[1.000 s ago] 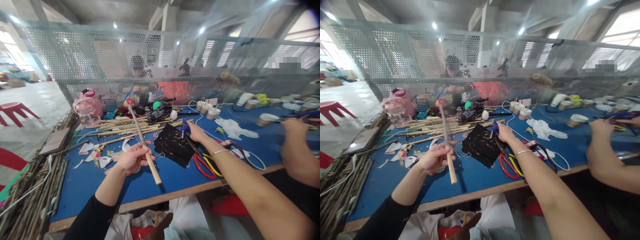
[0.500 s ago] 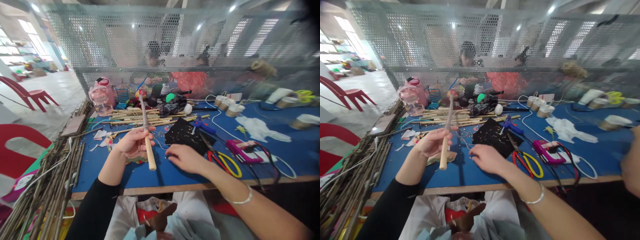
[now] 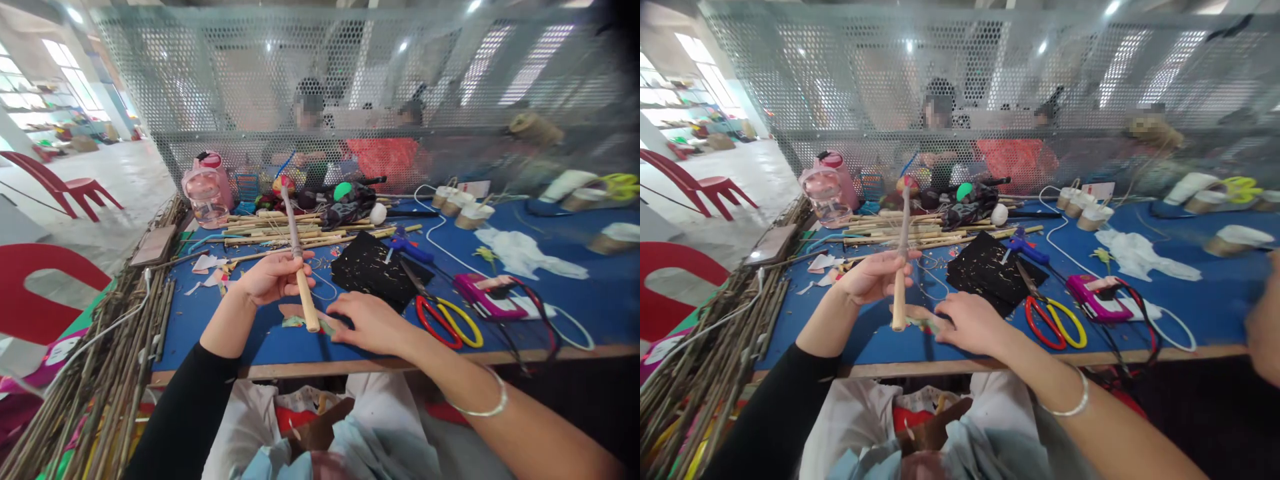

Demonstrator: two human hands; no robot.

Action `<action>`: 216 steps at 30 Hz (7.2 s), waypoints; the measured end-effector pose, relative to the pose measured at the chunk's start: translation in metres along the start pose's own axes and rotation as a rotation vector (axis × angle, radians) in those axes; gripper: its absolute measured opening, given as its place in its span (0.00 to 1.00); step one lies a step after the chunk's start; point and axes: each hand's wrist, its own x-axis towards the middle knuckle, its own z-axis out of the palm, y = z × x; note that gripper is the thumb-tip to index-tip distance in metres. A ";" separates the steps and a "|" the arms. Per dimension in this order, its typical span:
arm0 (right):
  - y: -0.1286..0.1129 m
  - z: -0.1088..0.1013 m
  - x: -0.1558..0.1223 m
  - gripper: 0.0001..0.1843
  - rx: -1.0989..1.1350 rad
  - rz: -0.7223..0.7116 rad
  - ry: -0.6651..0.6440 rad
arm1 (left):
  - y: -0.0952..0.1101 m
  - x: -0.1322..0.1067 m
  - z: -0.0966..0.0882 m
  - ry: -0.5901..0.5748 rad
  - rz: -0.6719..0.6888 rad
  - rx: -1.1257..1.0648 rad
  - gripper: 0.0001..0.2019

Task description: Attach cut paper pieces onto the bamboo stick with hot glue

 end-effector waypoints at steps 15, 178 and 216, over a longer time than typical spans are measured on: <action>-0.006 0.034 -0.001 0.08 0.229 0.151 0.238 | -0.036 0.008 0.003 0.083 0.104 -0.040 0.16; -0.065 -0.007 -0.078 0.16 1.318 0.127 0.051 | -0.069 -0.039 0.018 0.015 0.467 0.243 0.17; -0.048 0.012 -0.043 0.16 1.642 0.333 0.042 | -0.087 -0.030 0.018 0.261 0.444 0.123 0.09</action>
